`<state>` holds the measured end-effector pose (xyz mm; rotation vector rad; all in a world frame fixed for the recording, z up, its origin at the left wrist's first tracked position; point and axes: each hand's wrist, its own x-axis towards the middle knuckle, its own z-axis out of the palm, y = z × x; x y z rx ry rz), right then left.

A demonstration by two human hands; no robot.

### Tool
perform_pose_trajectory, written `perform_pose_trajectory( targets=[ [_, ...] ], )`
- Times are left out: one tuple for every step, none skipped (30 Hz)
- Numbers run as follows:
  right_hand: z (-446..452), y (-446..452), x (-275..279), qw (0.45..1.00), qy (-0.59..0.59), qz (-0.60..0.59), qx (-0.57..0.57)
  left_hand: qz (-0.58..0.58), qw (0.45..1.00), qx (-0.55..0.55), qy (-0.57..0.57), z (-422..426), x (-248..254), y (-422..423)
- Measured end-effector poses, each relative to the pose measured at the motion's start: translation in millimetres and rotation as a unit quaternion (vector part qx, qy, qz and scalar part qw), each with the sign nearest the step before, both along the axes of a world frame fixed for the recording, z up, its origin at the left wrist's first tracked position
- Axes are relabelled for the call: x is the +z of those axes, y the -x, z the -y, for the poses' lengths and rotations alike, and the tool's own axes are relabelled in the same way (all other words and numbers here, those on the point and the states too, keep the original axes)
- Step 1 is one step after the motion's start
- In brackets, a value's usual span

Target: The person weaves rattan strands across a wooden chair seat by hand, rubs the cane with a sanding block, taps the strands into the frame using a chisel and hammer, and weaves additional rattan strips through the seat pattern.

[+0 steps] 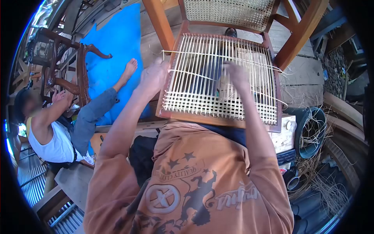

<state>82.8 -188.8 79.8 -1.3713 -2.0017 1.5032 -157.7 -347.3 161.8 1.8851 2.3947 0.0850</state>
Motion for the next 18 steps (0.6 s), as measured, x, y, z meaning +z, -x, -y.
perform_pose_trajectory(
  targets=[
    [17.0, 29.2, 14.4, 0.997, 0.030, 0.023, 0.069, 0.009, 0.998, -0.025, -0.054, 0.7, 18.6, -7.0],
    [21.7, 39.0, 20.1, 0.990, 0.046, -0.025, 0.131, 0.017, 0.993, -0.052, -0.107, -2.0, 28.7, -11.4],
    [22.9, 43.4, 25.1, 0.977, 0.061, -0.072, 0.192, 0.039, 0.994, -0.031, -0.098, -7.6, 30.7, -15.3],
    [20.8, 41.7, 44.9, 0.980, 0.059, -0.016, 0.188, 0.061, 0.994, -0.007, -0.088, -12.9, 30.8, -21.9],
    [19.2, 29.3, 55.3, 0.990, 0.004, -0.007, 0.144, 0.083, 0.994, 0.016, -0.076, -18.1, 28.9, -30.5],
    [9.4, 17.8, 63.8, 0.990, 0.019, 0.048, 0.135, 0.146, 0.986, 0.051, -0.057, -25.5, 13.4, -39.3],
    [-0.9, 4.1, 66.5, 0.987, 0.035, 0.101, 0.122, 0.206, 0.976, 0.071, -0.018, -37.6, 6.8, -54.2],
    [-11.5, -10.3, 51.1, 0.982, -0.010, 0.140, 0.124, 0.215, 0.974, 0.074, -0.014, -47.9, -25.8, -62.7],
    [-20.2, -23.6, 27.4, 0.974, -0.056, 0.179, 0.125, 0.233, 0.965, 0.114, -0.030, -54.4, -39.7, -82.7],
    [-24.7, -36.2, 0.4, 0.978, -0.002, 0.184, 0.096, 0.270, 0.954, 0.125, 0.027, -64.2, -44.6, -96.4],
    [-22.5, -41.7, -8.2, 0.978, 0.054, 0.189, 0.068, 0.305, 0.940, 0.143, 0.055, -68.4, -55.4, -109.2],
    [-20.6, -47.0, -17.5, 0.981, 0.011, 0.176, 0.078, 0.303, 0.942, 0.117, 0.082, -71.1, -65.4, -119.9],
    [-18.8, -44.4, -12.0, 0.978, 0.011, 0.190, 0.081, 0.282, 0.950, 0.121, 0.065, -71.8, -75.5, -131.7],
    [-16.5, -40.1, -2.6, 0.975, 0.011, 0.204, 0.084, 0.267, 0.951, 0.128, 0.090, -73.9, -82.3, -138.0],
    [-14.9, -38.2, 1.5, 0.972, 0.011, 0.217, 0.087, 0.251, 0.952, 0.134, 0.115, -74.9, -88.4, -142.4],
    [-14.9, -37.9, -2.9, 0.973, -0.026, 0.209, 0.093, 0.233, 0.952, 0.148, 0.134, -77.0, -88.3, -145.5],
    [-16.2, -39.0, -5.4, 0.973, -0.029, 0.212, 0.092, 0.214, 0.951, 0.161, 0.152, -79.3, -87.9, -148.0],
    [-17.6, -39.8, -7.8, 0.972, -0.032, 0.215, 0.092, 0.195, 0.950, 0.174, 0.169, -81.4, -87.7, -149.2]
  ],
)
